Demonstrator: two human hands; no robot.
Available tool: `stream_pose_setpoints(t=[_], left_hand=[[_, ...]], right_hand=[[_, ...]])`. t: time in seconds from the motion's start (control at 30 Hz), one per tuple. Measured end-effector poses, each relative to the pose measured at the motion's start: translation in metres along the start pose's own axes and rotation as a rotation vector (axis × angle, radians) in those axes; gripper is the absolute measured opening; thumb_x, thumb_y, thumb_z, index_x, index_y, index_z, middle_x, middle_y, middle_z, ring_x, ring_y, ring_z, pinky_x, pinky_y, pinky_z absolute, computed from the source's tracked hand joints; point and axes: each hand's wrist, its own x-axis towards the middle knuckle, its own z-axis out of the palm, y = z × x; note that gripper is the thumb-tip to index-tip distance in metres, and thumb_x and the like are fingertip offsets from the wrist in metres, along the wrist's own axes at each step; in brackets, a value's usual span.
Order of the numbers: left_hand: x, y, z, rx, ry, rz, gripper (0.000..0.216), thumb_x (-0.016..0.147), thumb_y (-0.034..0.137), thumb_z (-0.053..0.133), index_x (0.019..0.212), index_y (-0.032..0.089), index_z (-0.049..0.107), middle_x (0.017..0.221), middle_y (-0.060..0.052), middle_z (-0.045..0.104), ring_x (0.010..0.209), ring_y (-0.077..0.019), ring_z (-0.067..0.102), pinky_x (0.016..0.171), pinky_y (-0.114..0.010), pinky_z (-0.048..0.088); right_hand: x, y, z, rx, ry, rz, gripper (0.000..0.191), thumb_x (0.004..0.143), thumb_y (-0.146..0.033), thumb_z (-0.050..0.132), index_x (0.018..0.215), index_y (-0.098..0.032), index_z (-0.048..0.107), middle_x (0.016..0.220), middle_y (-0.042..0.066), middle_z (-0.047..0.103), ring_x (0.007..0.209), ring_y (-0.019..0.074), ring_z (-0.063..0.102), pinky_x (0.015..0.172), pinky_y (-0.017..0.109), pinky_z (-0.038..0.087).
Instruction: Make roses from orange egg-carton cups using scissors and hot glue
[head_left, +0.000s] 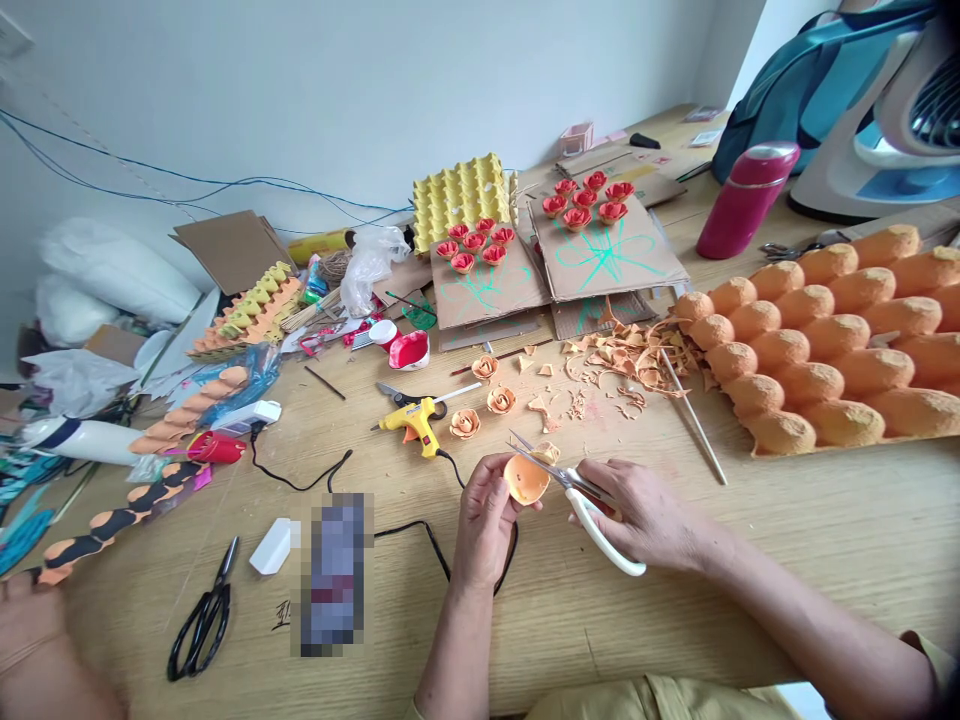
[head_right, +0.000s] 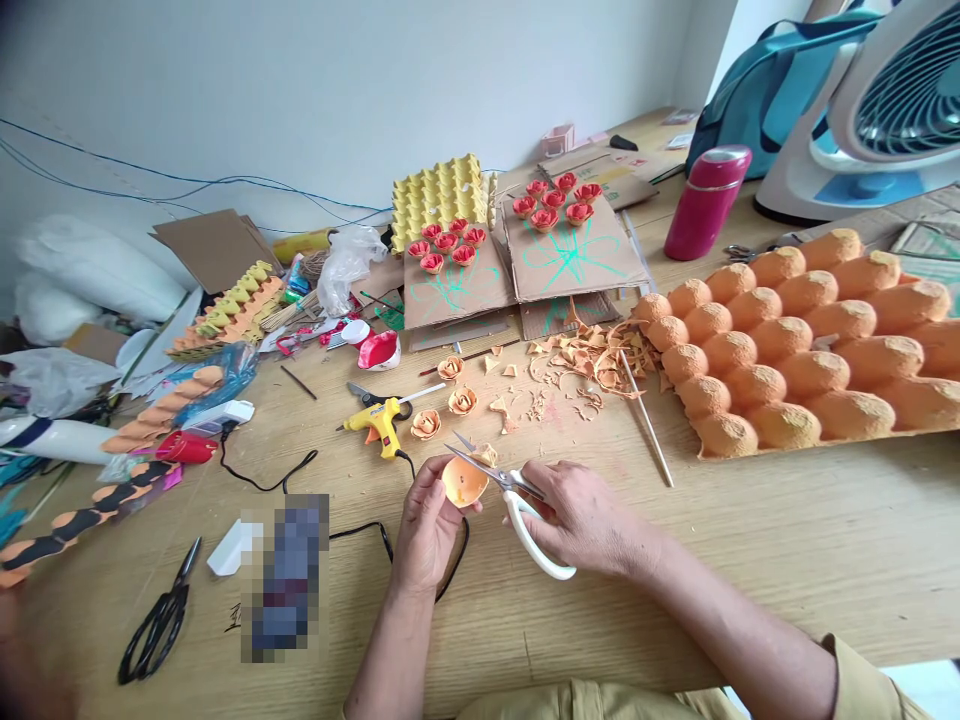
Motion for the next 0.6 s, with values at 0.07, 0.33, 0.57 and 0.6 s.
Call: stream_pose_setpoints(t=[0.07, 0.33, 0.57, 0.6], left_hand=[[0.0003, 0.0003, 0.0009, -0.012, 0.012, 0.0, 0.032, 0.084, 0.045, 0.075, 0.102, 0.018, 0.071, 0.091, -0.005, 0.066, 0.073, -0.014, 0.06, 0.059, -0.023, 0.055], [0.0015, -0.0002, 0.003, -0.046, 0.049, -0.025, 0.033, 0.087, 0.049, 0.071, 0.099, 0.018, 0.07, 0.074, 0.0, 0.062, 0.059, -0.0099, 0.055, 0.056, -0.022, 0.052], [0.003, -0.0032, 0.0035, -0.048, 0.085, -0.057, 0.033, 0.089, 0.049, 0.068, 0.096, 0.017, 0.068, 0.068, 0.002, 0.057, 0.058, -0.0098, 0.052, 0.054, -0.021, 0.047], [0.0034, -0.0038, 0.0032, -0.06, 0.089, -0.069, 0.033, 0.089, 0.049, 0.068, 0.096, 0.017, 0.068, 0.068, 0.002, 0.057, 0.058, -0.0097, 0.052, 0.054, -0.021, 0.047]], right_hand=[[-0.0002, 0.0, 0.0004, 0.004, 0.01, -0.001, 0.03, 0.099, -0.045, 0.046, 0.077, -0.025, 0.038, 0.068, 0.0, 0.054, 0.061, 0.0172, 0.048, 0.061, 0.03, 0.032], [-0.0002, -0.0049, 0.0016, 0.067, -0.025, 0.087, 0.03, 0.097, -0.042, 0.048, 0.075, -0.026, 0.038, 0.063, -0.003, 0.05, 0.055, 0.0146, 0.042, 0.057, 0.028, 0.028], [-0.0018, -0.0091, 0.0014, 0.131, -0.074, 0.155, 0.034, 0.1, -0.047, 0.042, 0.074, -0.025, 0.04, 0.062, -0.004, 0.047, 0.055, 0.0134, 0.041, 0.056, 0.028, 0.03], [-0.0023, -0.0094, 0.001, 0.144, -0.081, 0.158, 0.035, 0.101, -0.048, 0.042, 0.075, -0.024, 0.041, 0.063, -0.004, 0.048, 0.055, 0.0133, 0.041, 0.056, 0.028, 0.03]])
